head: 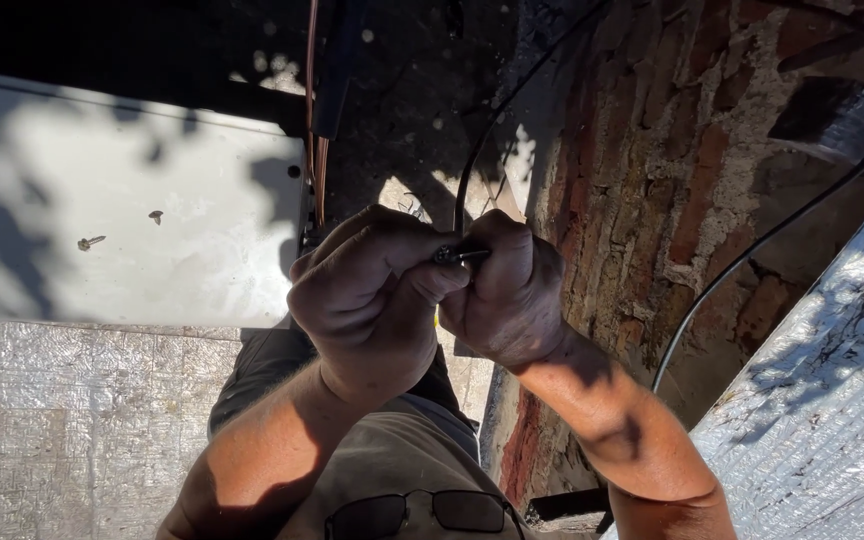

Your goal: Stripping the outer and inner insulation from an electrical cable using a utility knife and pliers to prepare it for connection.

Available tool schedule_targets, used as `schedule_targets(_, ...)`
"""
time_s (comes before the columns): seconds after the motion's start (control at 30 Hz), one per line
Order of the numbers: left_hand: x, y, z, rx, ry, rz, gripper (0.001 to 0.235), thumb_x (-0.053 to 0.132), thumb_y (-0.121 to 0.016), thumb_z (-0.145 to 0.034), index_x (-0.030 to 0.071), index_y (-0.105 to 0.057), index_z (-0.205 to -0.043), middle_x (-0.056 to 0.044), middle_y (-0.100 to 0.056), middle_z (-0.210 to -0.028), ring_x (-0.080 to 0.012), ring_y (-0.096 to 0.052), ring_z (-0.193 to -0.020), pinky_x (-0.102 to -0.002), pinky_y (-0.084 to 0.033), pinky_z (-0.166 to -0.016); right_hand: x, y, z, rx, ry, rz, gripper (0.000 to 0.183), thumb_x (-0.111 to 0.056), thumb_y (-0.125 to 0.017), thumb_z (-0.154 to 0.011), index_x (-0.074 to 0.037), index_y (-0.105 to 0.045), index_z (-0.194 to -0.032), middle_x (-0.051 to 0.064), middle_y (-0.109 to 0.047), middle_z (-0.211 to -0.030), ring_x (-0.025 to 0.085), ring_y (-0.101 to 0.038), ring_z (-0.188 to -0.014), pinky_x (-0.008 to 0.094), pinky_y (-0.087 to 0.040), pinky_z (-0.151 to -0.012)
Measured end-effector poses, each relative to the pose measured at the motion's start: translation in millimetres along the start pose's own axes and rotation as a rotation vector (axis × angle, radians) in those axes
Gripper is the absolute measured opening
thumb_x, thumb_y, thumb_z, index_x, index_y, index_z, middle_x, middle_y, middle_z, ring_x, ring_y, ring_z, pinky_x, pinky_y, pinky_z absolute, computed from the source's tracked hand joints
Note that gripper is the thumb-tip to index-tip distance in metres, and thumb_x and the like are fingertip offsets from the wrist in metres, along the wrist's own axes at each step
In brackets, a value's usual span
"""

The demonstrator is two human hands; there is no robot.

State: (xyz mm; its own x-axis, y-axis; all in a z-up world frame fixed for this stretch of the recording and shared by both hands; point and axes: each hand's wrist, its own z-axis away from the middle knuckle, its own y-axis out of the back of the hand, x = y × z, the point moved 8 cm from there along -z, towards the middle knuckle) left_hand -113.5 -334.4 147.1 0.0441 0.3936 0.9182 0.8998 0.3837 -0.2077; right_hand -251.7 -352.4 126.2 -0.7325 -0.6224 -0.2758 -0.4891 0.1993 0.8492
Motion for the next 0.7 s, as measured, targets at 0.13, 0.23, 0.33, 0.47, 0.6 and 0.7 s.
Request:
schedule_targets(0.13, 2, 1, -2, -0.03, -0.042, -0.018, 0.018, 0.019, -0.068, -0.097, 0.003, -0.069, -0.088, -0.008, -0.068, -0.079, -0.0175, -0.066, -0.069, -0.03, -0.054, -0.064, 4, -1, 0, -0.022, 0.004, -0.094, 0.037, -0.039, -0.044, -0.107, -0.004, -0.049, -0.096, 0.003, -0.046, -0.069, 0.018, -0.045, -0.046, 0.035, -0.036, -0.042)
schedule_targets(0.23, 8, 0, 0, -0.057, -0.072, 0.005, 0.009, 0.009, -0.071, -0.093, 0.002, -0.068, -0.09, -0.01, -0.07, -0.083, -0.0196, -0.071, -0.071, -0.03, -0.058, -0.066, 2, 5, -1, -0.089, 0.03, -0.183, 0.041, -0.041, -0.04, -0.108, 0.0, -0.047, -0.103, 0.003, -0.044, -0.07, 0.017, -0.044, -0.046, 0.034, -0.038, -0.042)
schedule_targets(0.33, 14, 2, -5, -0.085, -0.081, -0.038, 0.024, 0.023, -0.063, -0.099, 0.001, -0.068, -0.094, -0.013, -0.072, -0.086, -0.0226, -0.074, -0.073, -0.032, -0.06, -0.068, -14, 25, -17, -0.12, 0.071, -0.139, 0.042, -0.043, -0.05, -0.105, -0.002, -0.052, -0.1, 0.0, -0.045, -0.069, 0.014, -0.046, -0.051, 0.031, -0.04, -0.044)
schedule_targets(0.47, 1, 1, -5, -0.093, -0.05, -0.022, 0.03, 0.029, -0.063, -0.099, -0.001, -0.066, -0.095, -0.011, -0.07, -0.084, -0.0204, -0.069, -0.071, -0.031, -0.056, -0.064, -21, 31, -24, -0.242, 0.023, -0.204, 0.038, -0.034, -0.058, -0.104, 0.002, -0.05, -0.113, 0.007, -0.058, -0.081, 0.021, -0.057, -0.059, 0.037, -0.047, -0.051)
schedule_targets(0.6, -19, -1, 0, -0.088, 0.051, 0.213, 0.022, 0.025, -0.068, -0.098, 0.004, -0.063, -0.094, -0.005, -0.064, -0.084, -0.0137, -0.063, -0.074, -0.027, -0.054, -0.068, -20, 27, -24, -0.316, -0.023, -0.203, 0.035, -0.026, -0.063, -0.104, 0.003, -0.048, -0.118, 0.007, -0.056, -0.074, 0.024, -0.058, -0.055, 0.039, -0.049, -0.05)
schedule_targets(0.7, -27, -2, -1, -0.122, 0.126, 0.296, 0.025, 0.028, -0.069, -0.098, 0.005, -0.062, -0.093, -0.004, -0.062, -0.085, -0.0122, -0.061, -0.076, -0.027, -0.052, -0.07, -17, 24, -26, -0.323, 0.005, -0.148, 0.039, -0.03, -0.066, -0.104, 0.004, -0.049, -0.115, 0.01, -0.06, -0.077, 0.025, -0.058, -0.052, 0.039, -0.046, -0.045)
